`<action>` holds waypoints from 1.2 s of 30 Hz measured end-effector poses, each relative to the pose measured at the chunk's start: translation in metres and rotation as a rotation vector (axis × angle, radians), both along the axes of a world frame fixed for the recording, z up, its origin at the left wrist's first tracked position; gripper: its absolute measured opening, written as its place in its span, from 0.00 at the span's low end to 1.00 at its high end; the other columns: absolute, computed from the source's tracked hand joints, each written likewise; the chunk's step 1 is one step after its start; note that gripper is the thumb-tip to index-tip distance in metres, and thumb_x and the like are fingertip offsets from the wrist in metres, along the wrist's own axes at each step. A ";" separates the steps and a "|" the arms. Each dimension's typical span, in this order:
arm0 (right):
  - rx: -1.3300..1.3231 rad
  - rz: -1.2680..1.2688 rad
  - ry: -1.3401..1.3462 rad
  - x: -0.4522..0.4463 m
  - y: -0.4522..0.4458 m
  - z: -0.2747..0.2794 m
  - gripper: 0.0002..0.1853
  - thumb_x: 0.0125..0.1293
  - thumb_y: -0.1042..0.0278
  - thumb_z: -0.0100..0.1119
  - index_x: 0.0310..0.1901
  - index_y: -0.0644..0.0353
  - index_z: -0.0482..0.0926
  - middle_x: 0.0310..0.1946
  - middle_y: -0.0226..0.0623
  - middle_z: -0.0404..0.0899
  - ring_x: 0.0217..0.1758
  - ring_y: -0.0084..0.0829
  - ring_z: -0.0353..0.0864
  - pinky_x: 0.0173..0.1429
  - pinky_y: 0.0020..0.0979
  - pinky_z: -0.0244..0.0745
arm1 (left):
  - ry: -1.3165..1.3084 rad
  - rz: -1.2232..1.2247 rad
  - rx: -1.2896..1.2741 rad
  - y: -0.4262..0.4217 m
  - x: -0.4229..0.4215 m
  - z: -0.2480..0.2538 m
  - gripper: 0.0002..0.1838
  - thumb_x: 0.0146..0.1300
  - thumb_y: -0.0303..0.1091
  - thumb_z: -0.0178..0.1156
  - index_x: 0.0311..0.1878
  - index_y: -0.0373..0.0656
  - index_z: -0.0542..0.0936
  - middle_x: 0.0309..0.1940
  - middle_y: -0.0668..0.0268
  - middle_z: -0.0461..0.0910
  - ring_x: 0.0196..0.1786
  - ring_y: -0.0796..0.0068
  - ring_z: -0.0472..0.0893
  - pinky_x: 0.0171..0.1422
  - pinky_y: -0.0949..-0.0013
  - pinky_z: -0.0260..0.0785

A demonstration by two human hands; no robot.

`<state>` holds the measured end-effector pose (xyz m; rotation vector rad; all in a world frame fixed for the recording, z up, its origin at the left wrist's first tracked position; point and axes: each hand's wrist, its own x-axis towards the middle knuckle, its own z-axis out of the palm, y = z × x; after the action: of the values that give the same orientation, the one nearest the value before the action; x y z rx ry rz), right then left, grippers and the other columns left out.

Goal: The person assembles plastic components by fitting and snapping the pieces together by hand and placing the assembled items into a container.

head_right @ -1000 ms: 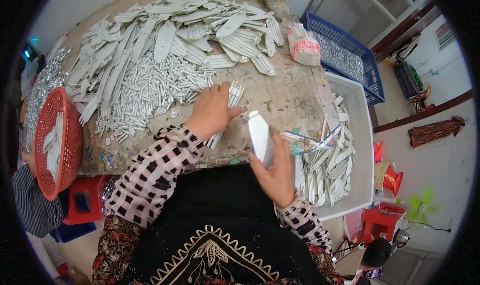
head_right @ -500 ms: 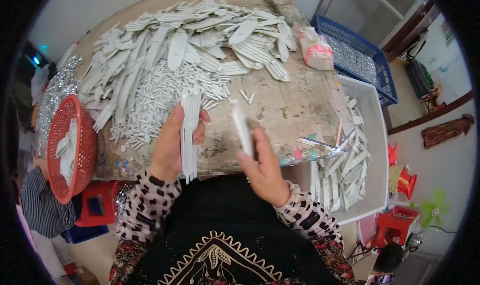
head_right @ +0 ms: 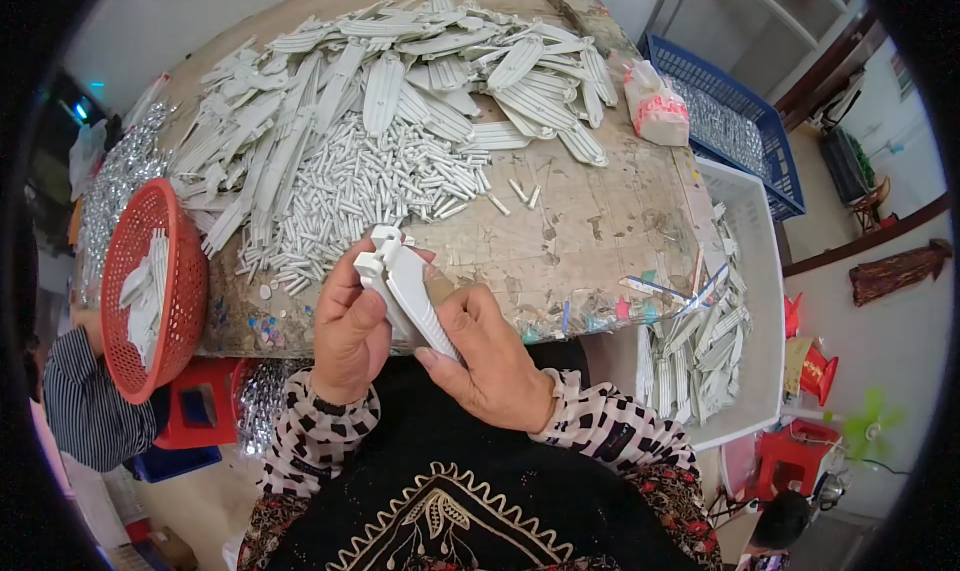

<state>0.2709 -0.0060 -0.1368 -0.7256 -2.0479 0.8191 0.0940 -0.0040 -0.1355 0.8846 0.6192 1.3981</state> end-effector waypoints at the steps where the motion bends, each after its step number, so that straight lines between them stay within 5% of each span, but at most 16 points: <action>1: -0.022 -0.006 0.002 0.001 -0.001 0.000 0.34 0.66 0.66 0.60 0.69 0.71 0.59 0.42 0.47 0.65 0.40 0.42 0.69 0.46 0.33 0.70 | 0.000 -0.004 -0.002 0.000 0.000 0.002 0.37 0.62 0.42 0.66 0.69 0.35 0.63 0.58 0.48 0.75 0.63 0.61 0.74 0.69 0.60 0.63; 4: 0.014 0.005 0.023 0.005 -0.001 -0.005 0.35 0.64 0.65 0.61 0.69 0.68 0.60 0.40 0.46 0.64 0.37 0.41 0.70 0.41 0.35 0.70 | 0.050 -0.039 0.023 0.000 -0.005 0.003 0.37 0.62 0.43 0.67 0.68 0.34 0.63 0.59 0.45 0.74 0.63 0.59 0.74 0.69 0.60 0.63; 6: -0.003 0.002 -0.024 0.009 0.000 -0.008 0.36 0.64 0.65 0.61 0.71 0.67 0.59 0.42 0.46 0.66 0.39 0.42 0.69 0.44 0.35 0.69 | 0.035 -0.145 0.069 0.001 -0.010 0.003 0.33 0.66 0.33 0.63 0.70 0.32 0.61 0.62 0.53 0.73 0.64 0.67 0.74 0.69 0.63 0.64; 10: -0.048 -0.007 -0.100 0.010 -0.003 -0.011 0.38 0.62 0.66 0.62 0.72 0.64 0.58 0.43 0.46 0.67 0.37 0.40 0.69 0.43 0.33 0.69 | 0.151 -0.075 0.010 -0.004 -0.006 0.006 0.38 0.61 0.42 0.67 0.69 0.33 0.62 0.59 0.45 0.74 0.62 0.59 0.76 0.69 0.59 0.64; 12: -0.080 0.008 -0.131 0.012 -0.003 -0.003 0.38 0.62 0.66 0.63 0.72 0.64 0.58 0.42 0.45 0.67 0.36 0.40 0.70 0.42 0.32 0.70 | 0.177 -0.105 0.068 -0.004 -0.011 0.005 0.35 0.64 0.31 0.64 0.70 0.32 0.61 0.62 0.55 0.73 0.62 0.68 0.74 0.68 0.64 0.64; 15: -0.139 0.031 -0.194 0.019 0.002 0.010 0.37 0.62 0.66 0.63 0.71 0.64 0.59 0.40 0.45 0.68 0.35 0.40 0.71 0.40 0.32 0.70 | 0.176 -0.125 -0.002 0.000 -0.017 -0.005 0.34 0.64 0.30 0.64 0.70 0.31 0.62 0.62 0.55 0.74 0.62 0.68 0.74 0.68 0.65 0.64; 20: -0.128 -0.077 -0.071 0.009 0.008 -0.007 0.36 0.61 0.64 0.65 0.69 0.62 0.63 0.36 0.44 0.68 0.34 0.43 0.74 0.37 0.36 0.72 | 0.204 -0.048 -0.061 0.010 0.000 -0.012 0.34 0.68 0.41 0.61 0.69 0.30 0.62 0.62 0.49 0.73 0.64 0.62 0.74 0.71 0.61 0.62; 25: 0.011 -0.230 -0.248 -0.002 0.002 -0.012 0.37 0.58 0.62 0.66 0.68 0.62 0.65 0.37 0.43 0.68 0.30 0.44 0.76 0.31 0.38 0.73 | 0.110 -0.030 -0.184 -0.001 0.013 -0.013 0.33 0.69 0.37 0.58 0.72 0.34 0.57 0.66 0.51 0.68 0.65 0.62 0.73 0.71 0.61 0.62; 27: -0.070 -0.150 -0.211 0.003 0.001 -0.007 0.36 0.59 0.62 0.66 0.68 0.63 0.65 0.41 0.43 0.69 0.37 0.45 0.77 0.39 0.37 0.74 | 0.249 -0.047 -0.127 -0.004 0.014 -0.012 0.32 0.69 0.27 0.55 0.73 0.36 0.55 0.67 0.52 0.67 0.67 0.64 0.71 0.71 0.62 0.62; 30: 0.046 -0.125 -0.073 0.017 0.013 -0.002 0.34 0.60 0.62 0.65 0.66 0.65 0.66 0.47 0.44 0.71 0.47 0.46 0.74 0.51 0.37 0.72 | 0.366 -0.060 -0.047 -0.004 0.006 -0.003 0.32 0.68 0.23 0.54 0.73 0.36 0.54 0.62 0.58 0.71 0.61 0.76 0.71 0.65 0.71 0.63; 33: 0.140 -0.041 -0.055 0.034 0.034 0.024 0.28 0.63 0.63 0.63 0.63 0.65 0.70 0.51 0.45 0.72 0.54 0.46 0.70 0.58 0.37 0.67 | 0.469 -0.212 0.114 -0.003 0.005 0.003 0.34 0.67 0.22 0.54 0.73 0.36 0.53 0.59 0.59 0.72 0.59 0.78 0.72 0.63 0.73 0.64; 36: 0.106 0.134 -0.059 0.041 0.046 0.030 0.18 0.62 0.67 0.63 0.53 0.64 0.76 0.44 0.43 0.75 0.48 0.44 0.74 0.52 0.36 0.69 | 0.485 -0.287 0.032 -0.009 0.007 0.002 0.38 0.63 0.20 0.55 0.73 0.37 0.48 0.57 0.58 0.72 0.57 0.76 0.73 0.62 0.71 0.64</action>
<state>0.3116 0.0403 -0.1071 -0.5655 -2.1939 0.7648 0.1008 -0.0132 -0.1333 1.2995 0.7971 0.9391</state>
